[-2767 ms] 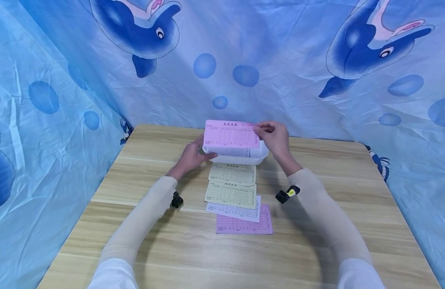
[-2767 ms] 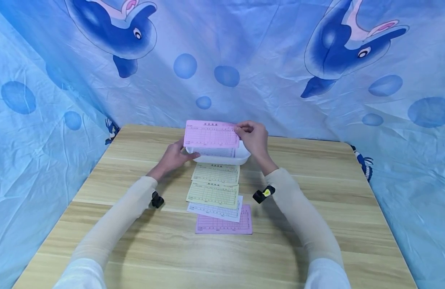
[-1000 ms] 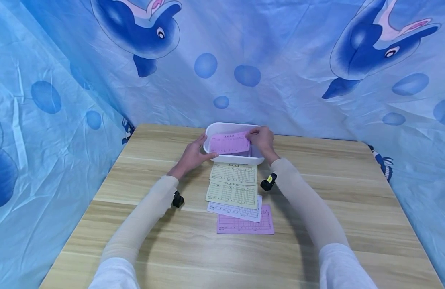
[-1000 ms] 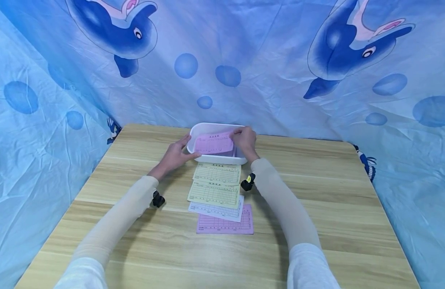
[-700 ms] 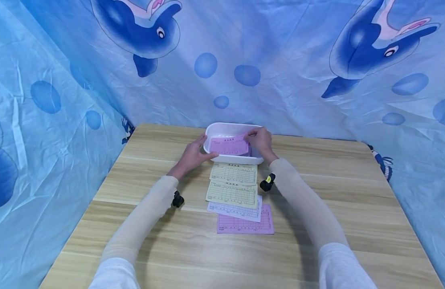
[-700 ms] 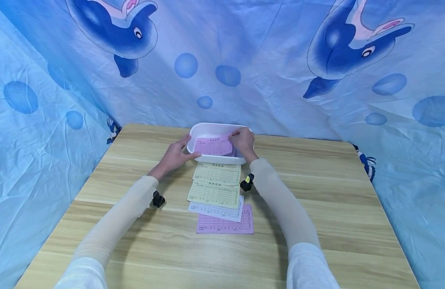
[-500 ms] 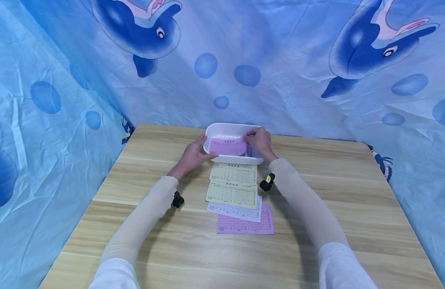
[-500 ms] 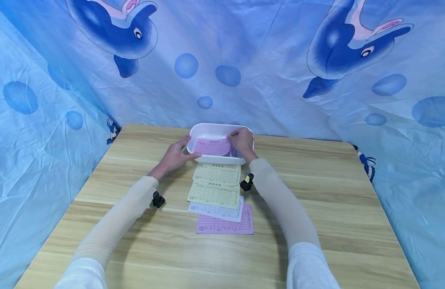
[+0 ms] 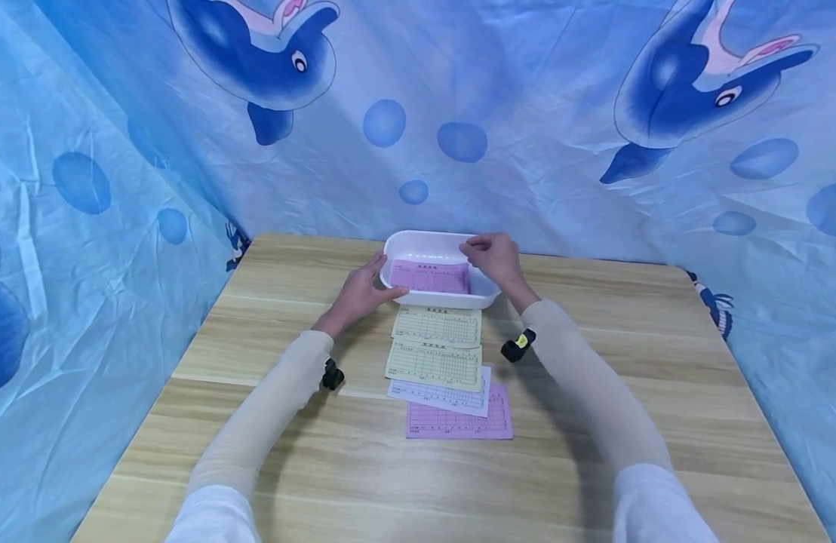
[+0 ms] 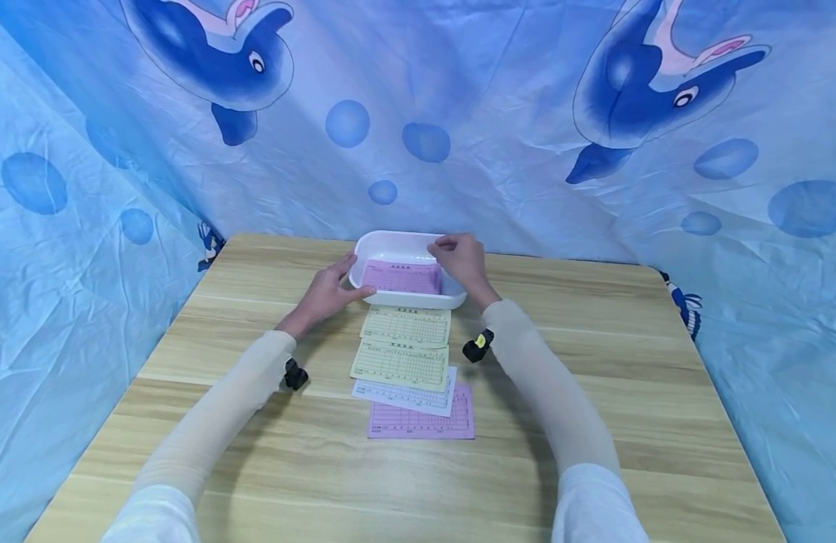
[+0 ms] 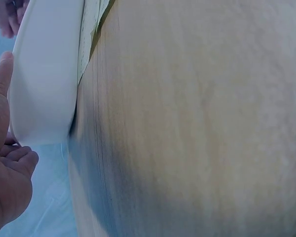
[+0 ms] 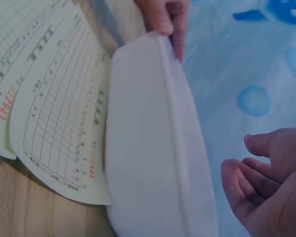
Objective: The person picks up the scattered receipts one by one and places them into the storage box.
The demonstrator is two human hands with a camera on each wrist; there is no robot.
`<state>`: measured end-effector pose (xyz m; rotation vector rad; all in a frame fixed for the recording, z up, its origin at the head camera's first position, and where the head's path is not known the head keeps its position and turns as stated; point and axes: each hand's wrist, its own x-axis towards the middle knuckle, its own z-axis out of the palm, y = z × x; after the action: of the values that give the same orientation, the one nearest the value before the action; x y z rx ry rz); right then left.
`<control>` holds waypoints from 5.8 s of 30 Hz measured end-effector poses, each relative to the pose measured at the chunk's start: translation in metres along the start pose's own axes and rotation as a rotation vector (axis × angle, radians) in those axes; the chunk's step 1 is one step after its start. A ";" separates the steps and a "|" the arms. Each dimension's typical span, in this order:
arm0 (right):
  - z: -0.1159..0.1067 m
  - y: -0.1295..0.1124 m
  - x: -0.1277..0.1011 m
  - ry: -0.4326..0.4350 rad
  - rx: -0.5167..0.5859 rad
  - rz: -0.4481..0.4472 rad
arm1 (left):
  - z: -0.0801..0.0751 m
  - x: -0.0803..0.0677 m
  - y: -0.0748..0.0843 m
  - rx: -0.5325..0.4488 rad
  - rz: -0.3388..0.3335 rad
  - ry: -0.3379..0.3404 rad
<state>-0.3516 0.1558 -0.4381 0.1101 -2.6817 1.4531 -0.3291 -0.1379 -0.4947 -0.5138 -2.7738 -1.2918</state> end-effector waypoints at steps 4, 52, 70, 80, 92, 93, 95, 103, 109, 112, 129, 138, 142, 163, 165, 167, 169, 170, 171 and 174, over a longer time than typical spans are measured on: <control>-0.012 -0.005 -0.008 0.005 0.033 -0.036 | 0.000 0.002 0.000 0.006 0.001 0.000; -0.014 0.073 -0.104 -0.081 0.077 -0.018 | 0.001 0.006 0.000 -0.023 0.031 0.025; -0.005 0.077 -0.093 -0.170 -0.007 -0.004 | 0.003 0.005 -0.001 -0.015 0.012 0.024; -0.001 0.075 -0.090 -0.226 -0.059 0.006 | 0.002 0.007 -0.002 -0.020 0.027 0.020; 0.006 0.076 -0.091 -0.179 -0.020 -0.039 | 0.002 0.007 -0.003 -0.006 0.017 0.017; 0.007 0.076 -0.091 -0.167 -0.016 -0.038 | 0.002 0.007 -0.003 -0.004 0.018 0.018; 0.009 0.075 -0.091 -0.141 -0.005 -0.035 | 0.002 0.008 -0.003 -0.001 0.018 0.021; 0.014 0.069 -0.095 -0.058 0.070 -0.006 | 0.002 0.007 -0.003 -0.004 0.012 0.021; 0.016 0.066 -0.100 -0.054 0.132 -0.004 | 0.002 0.006 -0.002 0.004 0.016 0.020; 0.015 0.065 -0.100 -0.053 0.167 -0.006 | 0.001 0.006 -0.002 0.007 0.017 0.019; -0.003 0.060 -0.100 -0.091 0.195 0.032 | -0.001 0.008 0.000 -0.001 -0.003 0.005; -0.012 0.052 -0.101 -0.125 0.254 0.058 | 0.000 0.009 -0.001 0.020 0.007 0.009; -0.018 0.047 -0.102 -0.118 0.260 0.050 | 0.000 0.008 0.000 0.020 0.013 0.012; -0.040 0.011 -0.091 -0.065 0.388 0.080 | -0.002 0.009 -0.001 0.046 -0.015 0.014; -0.042 0.008 -0.088 -0.056 0.371 0.070 | -0.002 0.010 -0.001 0.050 -0.009 0.019; -0.044 0.006 -0.084 -0.045 0.364 0.052 | -0.002 0.010 -0.001 0.053 -0.003 0.022; -0.045 0.003 -0.080 -0.034 0.367 0.029 | -0.002 0.011 -0.002 0.055 0.003 0.021; -0.045 0.001 -0.077 -0.028 0.368 0.017 | -0.001 0.011 -0.002 0.056 0.007 0.022; -0.045 0.000 -0.074 -0.021 0.373 0.010 | -0.001 0.011 -0.003 0.054 0.008 0.023; -0.046 -0.003 -0.065 0.006 0.390 0.001 | 0.000 0.011 -0.003 0.051 0.012 0.026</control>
<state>-0.2844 0.1937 -0.4179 0.1291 -2.3565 1.9519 -0.3405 -0.1371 -0.4948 -0.5058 -2.7699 -1.2135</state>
